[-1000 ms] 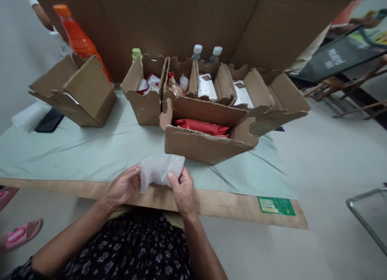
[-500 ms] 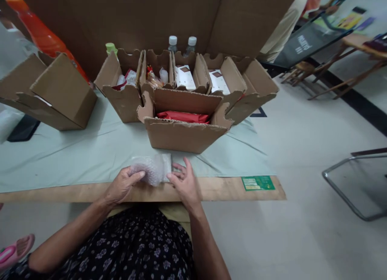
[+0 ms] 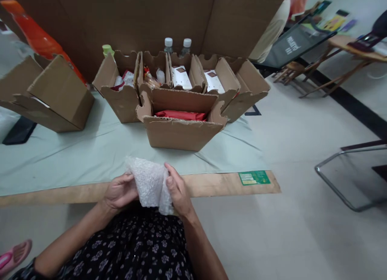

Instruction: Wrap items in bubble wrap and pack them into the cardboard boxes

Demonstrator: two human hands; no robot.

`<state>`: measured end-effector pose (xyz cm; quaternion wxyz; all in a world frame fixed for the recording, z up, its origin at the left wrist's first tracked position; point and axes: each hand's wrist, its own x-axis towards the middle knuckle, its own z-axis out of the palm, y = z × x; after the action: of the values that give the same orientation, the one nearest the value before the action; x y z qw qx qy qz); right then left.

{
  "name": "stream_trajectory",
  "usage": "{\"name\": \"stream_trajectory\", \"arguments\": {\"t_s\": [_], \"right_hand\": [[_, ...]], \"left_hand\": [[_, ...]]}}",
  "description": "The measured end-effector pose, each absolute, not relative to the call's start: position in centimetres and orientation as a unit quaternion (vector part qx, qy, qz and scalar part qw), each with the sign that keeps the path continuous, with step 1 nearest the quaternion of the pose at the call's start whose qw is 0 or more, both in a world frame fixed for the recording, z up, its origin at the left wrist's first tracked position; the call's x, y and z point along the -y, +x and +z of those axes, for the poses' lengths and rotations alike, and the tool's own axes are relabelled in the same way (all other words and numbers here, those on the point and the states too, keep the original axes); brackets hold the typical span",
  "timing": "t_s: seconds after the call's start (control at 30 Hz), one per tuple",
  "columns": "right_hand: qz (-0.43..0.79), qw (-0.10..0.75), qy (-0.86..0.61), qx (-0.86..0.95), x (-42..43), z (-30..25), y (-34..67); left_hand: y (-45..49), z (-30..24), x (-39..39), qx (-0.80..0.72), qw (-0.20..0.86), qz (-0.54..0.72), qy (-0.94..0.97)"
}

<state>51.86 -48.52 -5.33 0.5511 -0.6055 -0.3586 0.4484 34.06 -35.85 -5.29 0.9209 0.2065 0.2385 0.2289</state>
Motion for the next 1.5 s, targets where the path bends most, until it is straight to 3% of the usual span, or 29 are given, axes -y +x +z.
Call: {"name": "stream_trajectory", "arguments": {"t_s": [0.27, 0.4, 0.57, 0.67, 0.83, 0.9, 1.0, 1.13, 1.33, 1.5], "right_hand": [[0.486, 0.569, -0.615, 0.248, 49.5, -5.5, 50.6], [0.413, 0.571, -0.678, 0.211, 48.8, -5.0, 51.3], [0.247, 0.557, -0.736, 0.295, 47.6, -4.1, 54.3], [0.166, 0.495, -0.771, 0.364, 46.2, -4.7, 55.8], [0.021, 0.467, -0.809, 0.357, 46.3, -5.9, 59.9], [0.008, 0.487, -0.805, 0.340, 46.3, -5.7, 62.3], [0.083, 0.509, -0.774, 0.366, 44.7, -4.9, 65.5], [0.160, 0.516, -0.735, 0.408, 41.8, -4.6, 67.1], [0.155, 0.513, -0.713, 0.452, 38.2, -5.1, 65.7], [0.143, 0.493, -0.739, 0.436, 37.8, -5.7, 66.0]], "left_hand": [[33.0, -4.7, 36.4, -0.265, 0.905, 0.266, 0.202], [33.1, -3.6, 35.8, -0.300, 0.878, 0.265, 0.262], [30.9, -2.9, 32.1, -0.466, 0.675, 0.325, 0.471], [29.2, -3.7, 30.9, -0.539, 0.500, 0.260, 0.626], [29.2, -4.4, 29.9, -0.514, 0.312, 0.291, 0.744], [31.4, -3.8, 29.1, -0.455, 0.318, 0.296, 0.777], [36.2, -2.9, 28.3, -0.359, 0.393, 0.268, 0.803], [40.5, -3.4, 28.8, -0.348, 0.454, 0.302, 0.762], [40.0, -5.2, 28.1, -0.406, 0.375, 0.406, 0.728], [38.6, -5.5, 26.1, -0.419, 0.337, 0.387, 0.749]]}}
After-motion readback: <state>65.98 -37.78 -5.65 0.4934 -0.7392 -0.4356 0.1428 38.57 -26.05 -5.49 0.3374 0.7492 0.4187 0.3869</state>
